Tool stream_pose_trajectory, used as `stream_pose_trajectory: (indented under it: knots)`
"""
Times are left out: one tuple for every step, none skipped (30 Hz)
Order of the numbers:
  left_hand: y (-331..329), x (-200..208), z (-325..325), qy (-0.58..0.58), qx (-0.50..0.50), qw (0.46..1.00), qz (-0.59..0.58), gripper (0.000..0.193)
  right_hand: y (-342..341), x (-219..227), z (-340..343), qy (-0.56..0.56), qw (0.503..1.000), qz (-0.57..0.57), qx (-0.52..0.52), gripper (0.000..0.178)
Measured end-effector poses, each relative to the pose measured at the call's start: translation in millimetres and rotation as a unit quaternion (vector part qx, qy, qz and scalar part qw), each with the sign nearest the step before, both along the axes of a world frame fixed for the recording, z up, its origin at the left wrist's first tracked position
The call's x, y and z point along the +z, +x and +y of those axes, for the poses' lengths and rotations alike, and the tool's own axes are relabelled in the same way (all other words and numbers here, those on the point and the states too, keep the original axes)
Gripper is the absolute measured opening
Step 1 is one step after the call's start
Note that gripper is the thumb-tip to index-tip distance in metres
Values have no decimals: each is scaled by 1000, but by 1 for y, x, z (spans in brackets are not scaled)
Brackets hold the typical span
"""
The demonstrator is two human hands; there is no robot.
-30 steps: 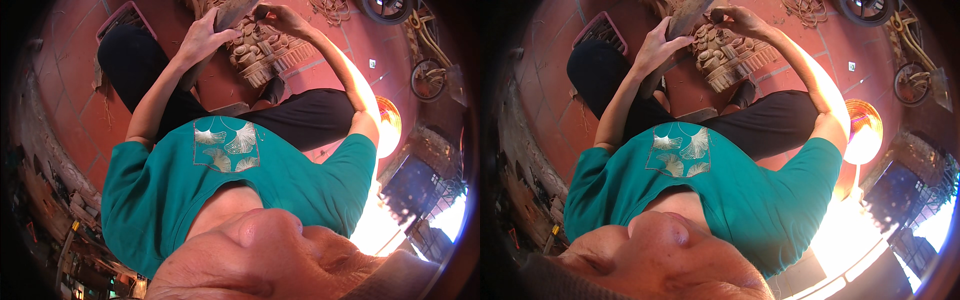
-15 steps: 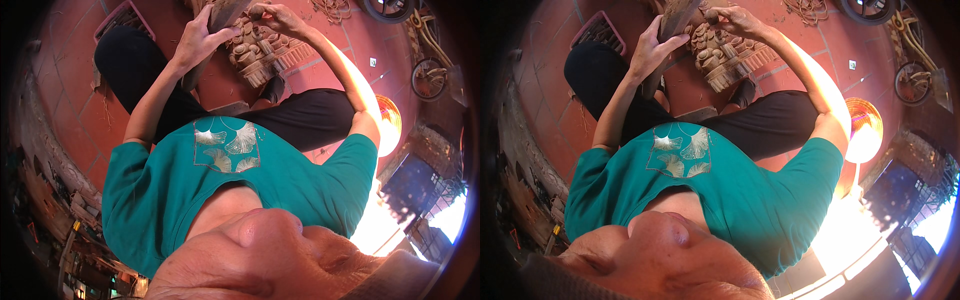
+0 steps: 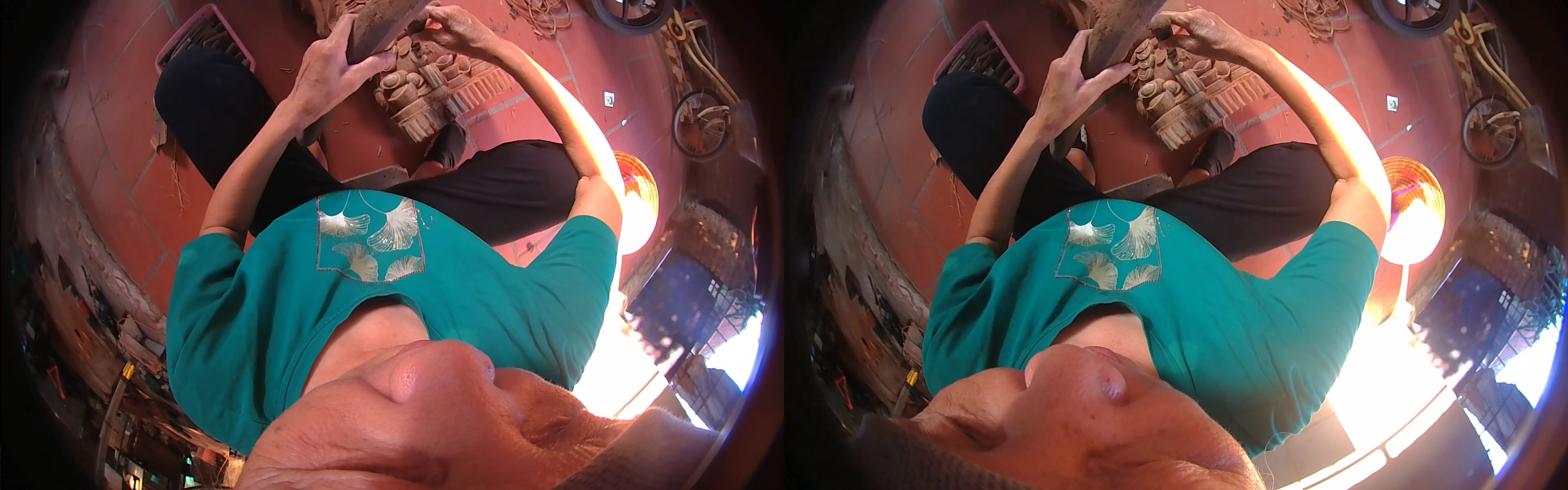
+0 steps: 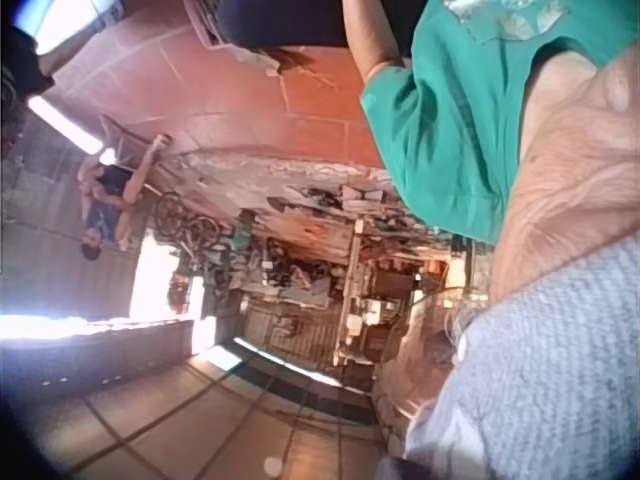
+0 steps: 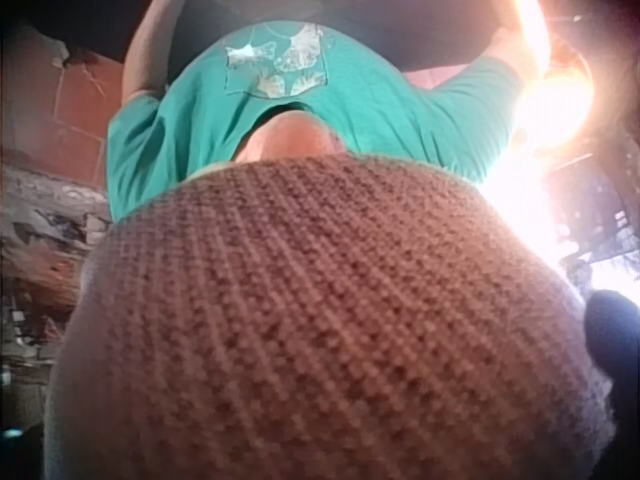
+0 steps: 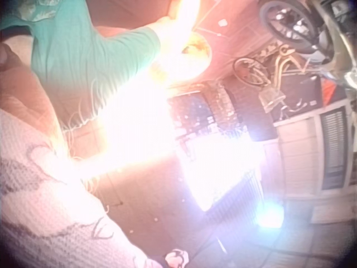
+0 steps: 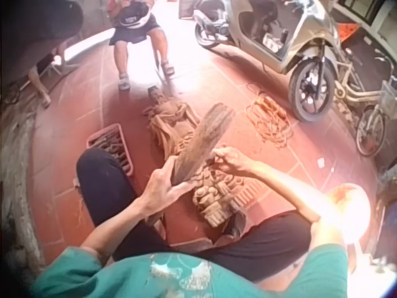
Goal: The person carves a wooden figure using a chisel and mallet while seated on the floor. They repeatedly strike the chisel to shape details on the carving, occasionally adjusting the tool and the piece.
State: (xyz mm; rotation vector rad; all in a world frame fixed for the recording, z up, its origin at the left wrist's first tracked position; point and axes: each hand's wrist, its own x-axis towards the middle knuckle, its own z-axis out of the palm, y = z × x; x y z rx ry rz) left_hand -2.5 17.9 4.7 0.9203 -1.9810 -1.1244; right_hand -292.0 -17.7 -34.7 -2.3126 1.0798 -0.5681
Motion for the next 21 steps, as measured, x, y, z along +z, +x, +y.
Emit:
stream_pose_trajectory:
  knots:
    - [0,1,0,3,-4,999,-36,62,2,0,1,15,1000,-21,3,25]
    - [1,1,-1,6,-8,997,-71,63,3,0,2,29,999,-43,5,30]
    - [1,1,-2,9,-9,994,-105,64,5,7,4,51,999,-14,-3,29]
    - [2,0,-4,9,-17,989,-147,64,7,17,9,72,997,14,-11,29]
    - [3,-2,-7,10,-24,982,-189,63,8,23,12,93,995,43,-18,28]
    - [2,-3,-9,10,-34,973,-229,63,3,22,12,86,995,33,-36,28]
    - [2,-5,-11,9,-28,978,-204,63,-3,19,11,79,995,24,-54,28]
    - [2,-7,-13,9,-23,983,-180,62,-8,17,11,73,995,15,-72,28]
    - [4,-11,-14,12,-16,987,-157,62,-9,25,11,90,992,-5,-92,24]
    - [7,-12,-14,9,-5,992,-129,62,-6,41,12,108,988,-25,-111,20]
    - [9,-14,-15,6,6,995,-102,62,-4,50,13,126,982,-45,-130,15]
    - [8,-14,-15,2,13,997,-72,63,-6,51,16,125,981,-61,-135,15]
    - [7,-14,-15,6,13,998,-67,63,-6,52,17,115,982,-59,-140,15]
    - [7,-14,-15,10,13,998,-63,62,-6,51,17,106,982,-57,-144,15]
    - [6,-14,-14,14,13,998,-59,62,-6,51,18,96,983,-57,-148,16]
    - [5,-14,-14,10,9,998,-56,62,-5,47,19,94,982,-76,-146,17]
    - [3,-16,-14,7,5,999,-53,62,-3,42,18,92,981,-96,-143,19]
    - [2,-16,-14,4,3,999,-51,62,1,40,18,91,979,-117,-139,20]
    - [2,-16,-14,6,3,998,-60,62,3,39,17,86,982,-98,-136,21]
    - [1,-16,-14,8,3,998,-69,63,4,40,16,80,985,-78,-133,21]
    - [1,-15,-13,11,1,997,-78,63,6,41,15,75,987,-59,-131,22]
